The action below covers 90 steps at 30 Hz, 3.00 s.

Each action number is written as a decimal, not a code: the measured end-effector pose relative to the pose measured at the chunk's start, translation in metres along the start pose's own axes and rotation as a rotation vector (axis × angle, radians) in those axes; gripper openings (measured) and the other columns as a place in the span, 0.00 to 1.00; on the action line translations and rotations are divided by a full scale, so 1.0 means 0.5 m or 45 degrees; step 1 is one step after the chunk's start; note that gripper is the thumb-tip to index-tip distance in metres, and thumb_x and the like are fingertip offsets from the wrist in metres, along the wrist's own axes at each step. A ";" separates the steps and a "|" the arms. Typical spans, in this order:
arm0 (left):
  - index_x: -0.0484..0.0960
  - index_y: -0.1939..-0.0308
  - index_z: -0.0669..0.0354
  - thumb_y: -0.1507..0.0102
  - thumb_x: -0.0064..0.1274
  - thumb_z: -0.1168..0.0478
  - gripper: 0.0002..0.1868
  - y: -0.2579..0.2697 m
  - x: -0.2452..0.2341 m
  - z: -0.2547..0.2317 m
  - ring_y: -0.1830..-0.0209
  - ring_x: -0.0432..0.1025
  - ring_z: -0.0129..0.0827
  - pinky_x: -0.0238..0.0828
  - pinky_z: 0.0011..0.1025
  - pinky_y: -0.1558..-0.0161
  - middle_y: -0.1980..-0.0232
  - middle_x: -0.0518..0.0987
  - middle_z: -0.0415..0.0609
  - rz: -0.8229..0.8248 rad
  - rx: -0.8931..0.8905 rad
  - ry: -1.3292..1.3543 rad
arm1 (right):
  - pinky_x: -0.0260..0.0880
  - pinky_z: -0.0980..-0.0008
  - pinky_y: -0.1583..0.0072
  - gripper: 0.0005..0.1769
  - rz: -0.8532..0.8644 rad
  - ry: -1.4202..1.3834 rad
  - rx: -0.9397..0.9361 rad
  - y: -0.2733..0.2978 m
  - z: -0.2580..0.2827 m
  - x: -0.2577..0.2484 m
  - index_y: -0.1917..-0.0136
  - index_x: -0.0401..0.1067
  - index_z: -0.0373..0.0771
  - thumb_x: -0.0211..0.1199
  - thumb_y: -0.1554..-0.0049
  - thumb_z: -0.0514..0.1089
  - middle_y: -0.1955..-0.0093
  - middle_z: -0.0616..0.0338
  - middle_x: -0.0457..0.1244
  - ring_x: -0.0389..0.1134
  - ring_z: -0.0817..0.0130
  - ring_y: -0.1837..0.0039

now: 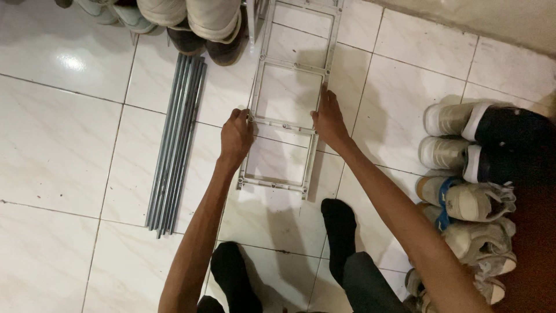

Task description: The person assembles a white plastic shoe rack by inserting metal rods into the frame. They also remove several pairs of shoes from an existing rack and place them on the floor, then reinsert the rods into the new rack.

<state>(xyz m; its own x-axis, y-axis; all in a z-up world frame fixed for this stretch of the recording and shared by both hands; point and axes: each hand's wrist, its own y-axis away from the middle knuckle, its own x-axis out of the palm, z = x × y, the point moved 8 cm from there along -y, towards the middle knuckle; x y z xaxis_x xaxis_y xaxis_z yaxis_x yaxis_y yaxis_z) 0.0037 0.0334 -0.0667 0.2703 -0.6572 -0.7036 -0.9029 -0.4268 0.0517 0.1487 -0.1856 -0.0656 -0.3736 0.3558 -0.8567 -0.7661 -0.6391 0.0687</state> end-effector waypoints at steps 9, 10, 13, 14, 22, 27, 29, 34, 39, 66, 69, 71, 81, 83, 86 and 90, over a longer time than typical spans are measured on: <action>0.78 0.53 0.68 0.38 0.55 0.68 0.10 0.008 0.073 -0.090 0.61 0.77 0.56 0.75 0.46 0.61 0.53 0.78 0.62 0.046 0.130 0.115 | 0.51 0.47 0.26 0.40 0.091 0.191 0.274 0.083 0.007 -0.068 0.23 0.50 0.24 0.63 0.40 0.45 0.19 0.22 0.33 0.41 0.31 0.20; 0.77 0.53 0.69 0.38 0.55 0.68 0.10 0.011 0.087 -0.100 0.62 0.76 0.56 0.74 0.47 0.62 0.54 0.77 0.62 0.076 0.136 0.134 | 0.50 0.46 0.26 0.38 0.090 0.236 0.254 0.094 0.010 -0.071 0.25 0.54 0.24 0.63 0.40 0.46 0.20 0.23 0.35 0.41 0.31 0.20; 0.76 0.53 0.70 0.37 0.55 0.69 0.10 0.020 0.131 -0.133 0.65 0.75 0.56 0.73 0.48 0.64 0.57 0.76 0.63 0.127 0.156 0.213 | 0.48 0.43 0.25 0.30 0.095 0.323 0.182 0.124 0.003 -0.077 0.31 0.65 0.25 0.63 0.39 0.48 0.21 0.28 0.43 0.44 0.34 0.20; 0.75 0.54 0.70 0.38 0.55 0.70 0.10 0.022 0.143 -0.143 0.66 0.75 0.56 0.73 0.47 0.64 0.57 0.75 0.63 0.129 0.170 0.249 | 0.48 0.44 0.24 0.27 0.100 0.315 0.159 0.135 -0.002 -0.075 0.33 0.68 0.25 0.62 0.38 0.48 0.22 0.30 0.47 0.47 0.36 0.20; 0.76 0.56 0.70 0.42 0.57 0.70 0.12 0.046 0.198 -0.217 0.68 0.74 0.57 0.72 0.49 0.66 0.61 0.76 0.63 0.135 0.177 0.237 | 0.62 0.49 0.35 0.15 0.122 0.350 0.140 0.204 -0.046 -0.072 0.45 0.74 0.31 0.63 0.42 0.43 0.45 0.45 0.67 0.66 0.49 0.39; 0.76 0.53 0.71 0.41 0.55 0.71 0.13 0.063 0.238 -0.253 0.64 0.75 0.58 0.75 0.48 0.63 0.57 0.77 0.64 0.067 0.307 0.295 | 0.65 0.51 0.39 0.12 0.123 0.457 0.161 0.228 -0.089 -0.077 0.48 0.73 0.31 0.64 0.42 0.42 0.50 0.45 0.68 0.68 0.49 0.43; 0.76 0.51 0.72 0.41 0.55 0.71 0.14 0.064 0.264 -0.264 0.63 0.75 0.59 0.75 0.48 0.63 0.55 0.77 0.65 0.113 0.272 0.305 | 0.67 0.52 0.40 0.11 0.129 0.456 0.209 0.246 -0.106 -0.083 0.48 0.73 0.32 0.64 0.40 0.42 0.51 0.46 0.68 0.69 0.49 0.44; 0.75 0.48 0.72 0.40 0.55 0.70 0.16 0.068 0.316 -0.293 0.61 0.75 0.59 0.75 0.48 0.60 0.53 0.75 0.66 0.251 0.249 0.280 | 0.67 0.50 0.41 0.10 0.052 0.471 0.292 0.274 -0.144 -0.108 0.50 0.73 0.31 0.63 0.42 0.41 0.51 0.44 0.68 0.69 0.47 0.45; 0.74 0.47 0.73 0.39 0.56 0.70 0.18 0.075 0.345 -0.342 0.58 0.74 0.59 0.74 0.48 0.59 0.52 0.75 0.66 0.257 0.308 0.265 | 0.67 0.50 0.37 0.11 0.006 0.459 0.348 0.300 -0.185 -0.129 0.48 0.73 0.30 0.62 0.41 0.40 0.50 0.41 0.68 0.69 0.45 0.43; 0.79 0.44 0.67 0.37 0.58 0.64 0.18 0.011 0.250 -0.317 0.50 0.74 0.50 0.72 0.44 0.50 0.52 0.80 0.57 0.081 0.399 0.149 | 0.65 0.52 0.34 0.13 -0.395 0.177 0.053 0.184 -0.020 -0.205 0.43 0.74 0.30 0.62 0.41 0.36 0.43 0.43 0.68 0.66 0.45 0.38; 0.79 0.44 0.66 0.36 0.58 0.64 0.17 -0.008 0.180 -0.258 0.49 0.73 0.48 0.70 0.44 0.49 0.51 0.80 0.55 -0.034 0.344 0.080 | 0.66 0.51 0.34 0.11 -0.351 0.149 -0.071 0.134 0.047 -0.171 0.44 0.74 0.31 0.62 0.41 0.36 0.46 0.44 0.69 0.68 0.46 0.40; 0.79 0.44 0.66 0.36 0.57 0.65 0.17 -0.015 0.129 -0.214 0.49 0.72 0.49 0.68 0.44 0.50 0.50 0.80 0.55 -0.098 0.280 0.008 | 0.67 0.52 0.35 0.12 -0.288 0.144 -0.099 0.101 0.089 -0.141 0.44 0.74 0.31 0.61 0.41 0.36 0.48 0.45 0.69 0.69 0.46 0.42; 0.67 0.30 0.69 0.39 0.68 0.54 0.40 0.028 -0.165 0.056 0.37 0.63 0.54 0.61 0.53 0.40 0.38 0.69 0.63 -0.461 -0.036 -0.321 | 0.72 0.55 0.49 0.09 -0.037 0.018 -0.368 -0.021 0.315 0.004 0.46 0.73 0.32 0.62 0.38 0.39 0.52 0.47 0.69 0.70 0.50 0.51; 0.63 0.29 0.70 0.44 0.70 0.50 0.48 0.055 -0.207 0.103 0.34 0.59 0.59 0.58 0.56 0.39 0.35 0.65 0.68 -0.505 -0.114 -0.455 | 0.72 0.55 0.46 0.10 -0.011 0.017 -0.471 -0.039 0.358 0.030 0.46 0.73 0.32 0.63 0.39 0.39 0.50 0.47 0.69 0.70 0.51 0.47; 0.58 0.27 0.71 0.48 0.73 0.45 0.56 0.093 -0.240 0.166 0.32 0.55 0.63 0.54 0.59 0.38 0.32 0.62 0.73 -0.495 -0.243 -0.536 | 0.71 0.56 0.42 0.13 0.024 0.004 -0.620 -0.066 0.426 0.074 0.44 0.73 0.32 0.65 0.41 0.39 0.45 0.49 0.68 0.68 0.52 0.41; 0.59 0.27 0.71 0.49 0.73 0.47 0.56 0.145 -0.245 0.235 0.33 0.58 0.58 0.56 0.57 0.39 0.34 0.65 0.67 -0.401 -0.418 -0.470 | 0.67 0.55 0.34 0.22 0.194 0.064 -0.701 -0.098 0.502 0.161 0.38 0.70 0.32 0.67 0.44 0.40 0.33 0.46 0.62 0.62 0.50 0.30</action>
<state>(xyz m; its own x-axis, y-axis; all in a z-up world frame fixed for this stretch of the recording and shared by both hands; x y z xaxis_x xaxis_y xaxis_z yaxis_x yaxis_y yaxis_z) -0.1340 0.1561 -0.0599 0.3214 -0.2327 -0.9179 -0.6313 -0.7752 -0.0245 0.0249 0.0453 -0.0095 -0.4229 0.2078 -0.8820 -0.3152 -0.9463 -0.0718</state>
